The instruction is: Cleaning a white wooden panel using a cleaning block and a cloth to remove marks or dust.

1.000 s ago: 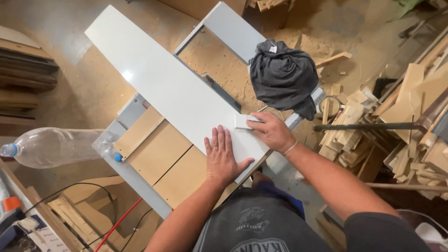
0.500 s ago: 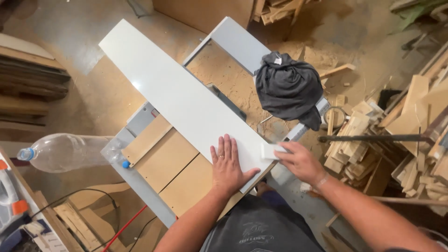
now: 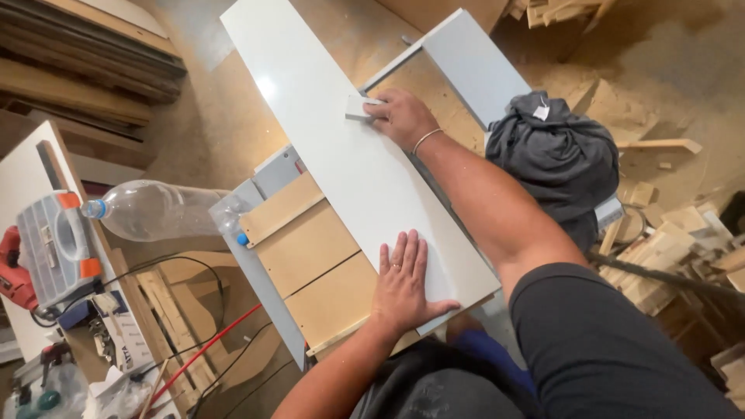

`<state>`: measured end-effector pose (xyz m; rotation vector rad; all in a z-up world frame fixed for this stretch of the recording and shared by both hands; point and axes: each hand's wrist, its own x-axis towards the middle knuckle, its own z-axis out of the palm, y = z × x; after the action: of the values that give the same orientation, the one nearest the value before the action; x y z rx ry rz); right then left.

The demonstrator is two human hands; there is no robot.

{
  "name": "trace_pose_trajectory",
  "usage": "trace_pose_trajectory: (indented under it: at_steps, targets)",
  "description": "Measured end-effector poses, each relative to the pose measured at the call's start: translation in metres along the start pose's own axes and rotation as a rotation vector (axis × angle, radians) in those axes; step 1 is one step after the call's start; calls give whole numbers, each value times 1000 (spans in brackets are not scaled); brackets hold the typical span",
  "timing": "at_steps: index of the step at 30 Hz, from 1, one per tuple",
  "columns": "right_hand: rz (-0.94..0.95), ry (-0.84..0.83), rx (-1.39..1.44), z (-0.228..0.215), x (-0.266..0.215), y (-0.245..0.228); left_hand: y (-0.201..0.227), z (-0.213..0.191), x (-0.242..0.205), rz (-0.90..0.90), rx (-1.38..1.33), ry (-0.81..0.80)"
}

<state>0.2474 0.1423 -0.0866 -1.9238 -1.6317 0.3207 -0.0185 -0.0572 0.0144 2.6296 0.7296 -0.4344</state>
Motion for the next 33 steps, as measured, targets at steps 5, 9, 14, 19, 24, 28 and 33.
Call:
trace_pose_trajectory:
  at_steps: [5,9,14,19,24,28,33]
  targets:
    - [-94,112,76,-54,-197,-3,-1,-2,2,-2,6,-43]
    - [72,76,-6,-95,-406,-23,0,-7,0,-12,-12,-75]
    - [-4,70,30,-94,-339,-26,-6,11,3,54,160,179]
    - [-80,145,17,-28,-135,0,-2,12,4,-23,48,-20]
    - [-159,119,3,-15,-98,8,-4,16,2,-17,93,49]
    - [-43,79,71,-78,-276,-19,1,5,2,-42,63,-14]
    - [215,-14,57,-121,-460,-28,5,-2,0,-47,64,-28]
